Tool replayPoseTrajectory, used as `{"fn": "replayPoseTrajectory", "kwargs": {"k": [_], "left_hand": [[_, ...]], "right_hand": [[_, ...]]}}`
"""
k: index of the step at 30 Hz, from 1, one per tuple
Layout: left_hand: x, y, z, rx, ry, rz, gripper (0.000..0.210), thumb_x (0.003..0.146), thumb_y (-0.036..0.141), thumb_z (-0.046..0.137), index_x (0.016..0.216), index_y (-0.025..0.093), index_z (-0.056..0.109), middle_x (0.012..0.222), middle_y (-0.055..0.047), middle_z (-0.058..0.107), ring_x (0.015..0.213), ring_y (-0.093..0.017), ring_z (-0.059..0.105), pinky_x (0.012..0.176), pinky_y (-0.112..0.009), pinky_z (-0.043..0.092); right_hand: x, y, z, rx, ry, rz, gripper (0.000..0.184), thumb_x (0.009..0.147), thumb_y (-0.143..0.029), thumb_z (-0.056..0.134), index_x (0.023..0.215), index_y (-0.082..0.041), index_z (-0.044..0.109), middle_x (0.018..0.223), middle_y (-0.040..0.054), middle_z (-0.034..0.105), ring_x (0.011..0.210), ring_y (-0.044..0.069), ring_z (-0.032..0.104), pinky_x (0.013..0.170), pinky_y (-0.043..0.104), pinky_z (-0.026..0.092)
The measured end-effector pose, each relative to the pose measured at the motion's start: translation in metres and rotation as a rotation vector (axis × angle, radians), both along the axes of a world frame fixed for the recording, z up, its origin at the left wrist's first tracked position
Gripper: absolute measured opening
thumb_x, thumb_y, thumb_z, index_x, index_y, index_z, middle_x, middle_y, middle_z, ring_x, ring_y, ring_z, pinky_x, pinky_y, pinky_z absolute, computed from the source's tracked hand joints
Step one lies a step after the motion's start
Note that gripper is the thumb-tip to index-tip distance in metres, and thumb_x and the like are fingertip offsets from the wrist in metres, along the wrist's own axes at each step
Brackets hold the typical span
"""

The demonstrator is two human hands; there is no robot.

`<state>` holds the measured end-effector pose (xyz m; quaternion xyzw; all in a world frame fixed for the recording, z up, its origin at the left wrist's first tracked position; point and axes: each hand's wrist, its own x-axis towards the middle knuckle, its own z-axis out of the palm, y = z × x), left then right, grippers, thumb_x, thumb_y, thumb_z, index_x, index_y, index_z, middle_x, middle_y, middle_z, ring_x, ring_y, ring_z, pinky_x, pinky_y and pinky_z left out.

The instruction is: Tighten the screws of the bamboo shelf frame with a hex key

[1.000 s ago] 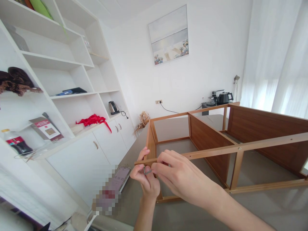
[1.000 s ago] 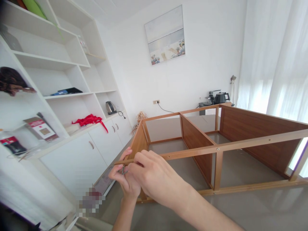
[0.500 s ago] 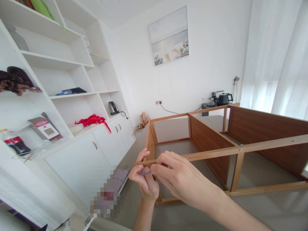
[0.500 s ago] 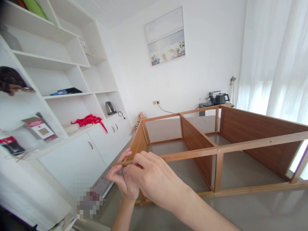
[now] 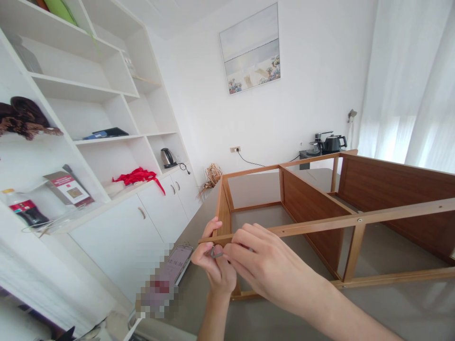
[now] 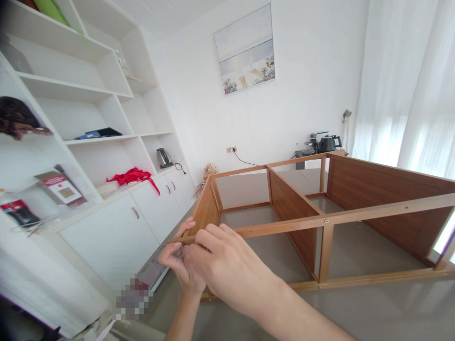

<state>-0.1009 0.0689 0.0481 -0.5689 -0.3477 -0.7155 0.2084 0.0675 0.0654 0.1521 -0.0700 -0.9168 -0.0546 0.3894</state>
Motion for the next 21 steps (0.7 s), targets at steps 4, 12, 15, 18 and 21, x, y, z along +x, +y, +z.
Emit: {"fn": "replayPoseTrajectory", "kwargs": {"k": [4, 12, 15, 18, 21], "left_hand": [[0.0, 0.0, 0.001, 0.001, 0.014, 0.0, 0.028, 0.102, 0.012, 0.048, 0.117, 0.029, 0.031, 0.137, -0.011, 0.059, 0.13, -0.024, 0.059, 0.106, -0.06, 0.048], [0.0, -0.001, -0.002, -0.016, -0.011, -0.001, 0.026, 0.103, 0.015, 0.049, 0.116, 0.029, 0.032, 0.136, -0.01, 0.06, 0.128, -0.022, 0.061, 0.101, -0.051, 0.052], [0.0, 0.0, -0.002, -0.008, -0.016, 0.019, 0.028, 0.102, 0.016, 0.053, 0.116, 0.03, 0.032, 0.136, -0.01, 0.06, 0.128, -0.023, 0.061, 0.103, -0.053, 0.052], [0.001, -0.001, 0.0, -0.009, -0.01, 0.003, 0.021, 0.106, 0.021, 0.047, 0.116, 0.029, 0.031, 0.136, -0.012, 0.06, 0.13, -0.024, 0.059, 0.104, -0.058, 0.05], [0.002, -0.002, 0.003, -0.01, 0.0, -0.006, 0.01, 0.11, 0.024, 0.038, 0.116, 0.028, 0.031, 0.137, -0.014, 0.059, 0.132, -0.025, 0.058, 0.104, -0.06, 0.049]], "right_hand": [[-0.001, -0.002, -0.001, -0.014, 0.005, -0.009, 0.026, 0.106, -0.014, 0.05, 0.083, -0.017, 0.061, 0.084, 0.0026, 0.058, 0.073, 0.016, 0.044, 0.067, 0.031, 0.037], [-0.003, -0.01, -0.004, -0.099, 0.047, -0.007, 0.028, 0.106, -0.016, 0.052, 0.08, -0.017, 0.061, 0.076, 0.0013, 0.056, 0.07, 0.015, 0.048, 0.064, 0.028, 0.039], [-0.007, -0.013, -0.008, -0.131, 0.099, -0.069, 0.03, 0.104, -0.016, 0.055, 0.074, -0.018, 0.06, 0.073, 0.0005, 0.058, 0.066, 0.015, 0.05, 0.063, 0.029, 0.039], [-0.01, -0.013, -0.013, -0.12, 0.084, -0.114, 0.027, 0.098, -0.013, 0.061, 0.072, -0.019, 0.06, 0.068, -0.0012, 0.059, 0.062, 0.015, 0.052, 0.062, 0.03, 0.036], [-0.011, -0.012, -0.016, -0.186, -0.001, -0.108, 0.023, 0.095, -0.012, 0.065, 0.073, -0.019, 0.06, 0.063, -0.0041, 0.057, 0.056, 0.013, 0.05, 0.056, 0.03, 0.029]]}}
